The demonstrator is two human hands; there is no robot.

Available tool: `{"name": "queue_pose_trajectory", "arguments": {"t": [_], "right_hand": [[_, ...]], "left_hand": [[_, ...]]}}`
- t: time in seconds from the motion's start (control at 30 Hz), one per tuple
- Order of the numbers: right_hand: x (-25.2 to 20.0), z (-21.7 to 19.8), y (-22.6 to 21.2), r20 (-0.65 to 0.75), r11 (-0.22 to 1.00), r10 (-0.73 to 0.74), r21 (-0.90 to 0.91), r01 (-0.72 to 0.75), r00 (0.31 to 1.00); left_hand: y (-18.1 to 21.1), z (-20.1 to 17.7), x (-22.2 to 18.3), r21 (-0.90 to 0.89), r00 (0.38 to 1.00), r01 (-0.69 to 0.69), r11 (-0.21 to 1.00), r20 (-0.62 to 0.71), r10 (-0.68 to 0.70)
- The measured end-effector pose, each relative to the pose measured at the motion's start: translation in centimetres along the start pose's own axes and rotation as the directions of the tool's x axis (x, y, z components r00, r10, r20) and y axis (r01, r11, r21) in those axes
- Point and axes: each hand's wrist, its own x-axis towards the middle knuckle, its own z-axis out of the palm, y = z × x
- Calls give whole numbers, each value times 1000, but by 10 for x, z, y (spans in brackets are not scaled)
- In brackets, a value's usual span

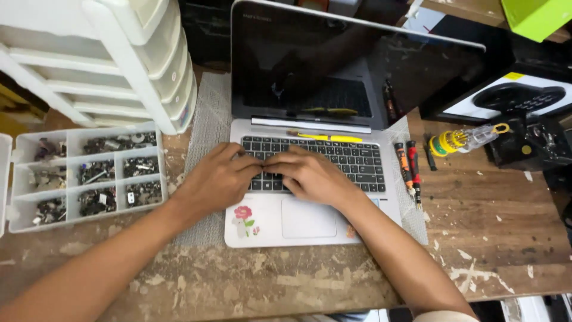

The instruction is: Installing small plastic hinges onto a laptop keyboard assembly using a specialized tool.

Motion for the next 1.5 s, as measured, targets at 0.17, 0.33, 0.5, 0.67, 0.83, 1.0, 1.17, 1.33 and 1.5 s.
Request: {"name": "queue_pose_trajectory", "arguments": {"t": [0.17, 0.33, 0.5, 0.67, 0.83, 1.0, 1.17, 1.33, 1.5], "right_hand": [[-6, 12, 7, -73, 997, -41, -65, 37, 996], [-6, 14, 6, -78, 995, -43, -91, 36, 996], [-7, 19, 11, -77, 979, -90, -190, 74, 993], [-7, 19, 12, -60, 977, -94, -196, 81, 994], [-4, 8, 2, -44, 980, -57, -195, 48, 997], [-5, 7, -2, -12, 983, -7, -186, 4, 1000], [-3, 2, -9, -2, 989, 8, -145, -8, 1000], [-5, 3, -12, 16, 990, 21, -139, -18, 1000], [-14, 9, -21, 57, 955, 77, -291, -58, 995]], "left_hand": [[1, 0, -1, -30, 998, -18, 999, -55, 16], [0, 0, -2, -76, 998, -9, 997, -65, 4], [0, -3, 1, -35, 999, -5, 999, -34, 4], [2, -8, 2, -52, 998, -31, 998, -52, 29], [3, -12, 3, -32, 996, -52, 998, -81, 49], [3, -7, 0, -44, 1000, 2, 999, -21, -3], [6, -16, 2, -41, 1000, 7, 999, 2, -7], [8, -17, -1, -54, 997, 24, 998, 76, -20], [15, -27, 2, -61, 996, 53, 997, 80, -48]]}}
